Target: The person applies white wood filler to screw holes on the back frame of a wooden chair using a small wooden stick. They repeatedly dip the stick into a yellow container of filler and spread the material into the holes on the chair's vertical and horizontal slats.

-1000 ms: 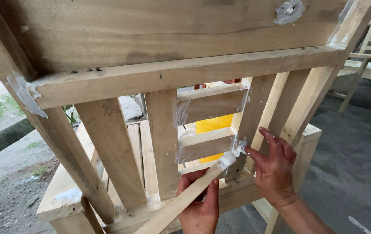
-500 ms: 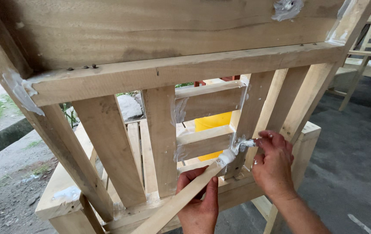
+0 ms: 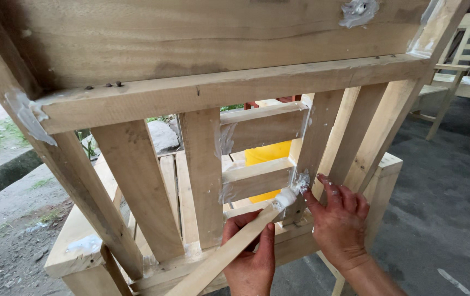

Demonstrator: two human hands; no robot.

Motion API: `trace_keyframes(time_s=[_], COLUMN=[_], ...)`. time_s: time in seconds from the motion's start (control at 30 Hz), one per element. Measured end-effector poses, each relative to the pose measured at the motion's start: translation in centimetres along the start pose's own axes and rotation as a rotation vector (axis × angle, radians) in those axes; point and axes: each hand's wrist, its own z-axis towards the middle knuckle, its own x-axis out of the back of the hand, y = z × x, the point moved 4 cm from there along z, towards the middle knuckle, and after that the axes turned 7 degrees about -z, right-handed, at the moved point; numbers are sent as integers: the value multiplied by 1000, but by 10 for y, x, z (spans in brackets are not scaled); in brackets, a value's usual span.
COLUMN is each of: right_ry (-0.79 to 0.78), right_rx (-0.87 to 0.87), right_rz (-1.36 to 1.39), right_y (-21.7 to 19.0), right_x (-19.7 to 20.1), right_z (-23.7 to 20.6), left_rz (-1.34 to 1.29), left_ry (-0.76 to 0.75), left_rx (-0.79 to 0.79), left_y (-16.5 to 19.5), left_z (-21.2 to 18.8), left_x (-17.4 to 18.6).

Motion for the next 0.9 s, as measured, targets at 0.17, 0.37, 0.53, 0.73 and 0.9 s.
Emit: trace_keyframes(time_s=[0.17,0.37,0.53,0.73,0.9], right_ry=[-102,-447,-648,-721,-905], right_rx=[-51,-529,-982,-990,-1115], right_rz=[56,573,1016,1089,1395], right_y=[-4,13,39,50,44], right_x=[0,-16,-54,-77,-60], right_z=[-1,10,5,6,22], left_rz=[16,26,21,-6,20], left_ry=[-2,12,14,-4,-5], left_rx=[-3,31,25,9,16], left_y=[3,3,4,8,8], left_z=[0,0,-1,-1,-3], left_x=[0,2,1,1,3])
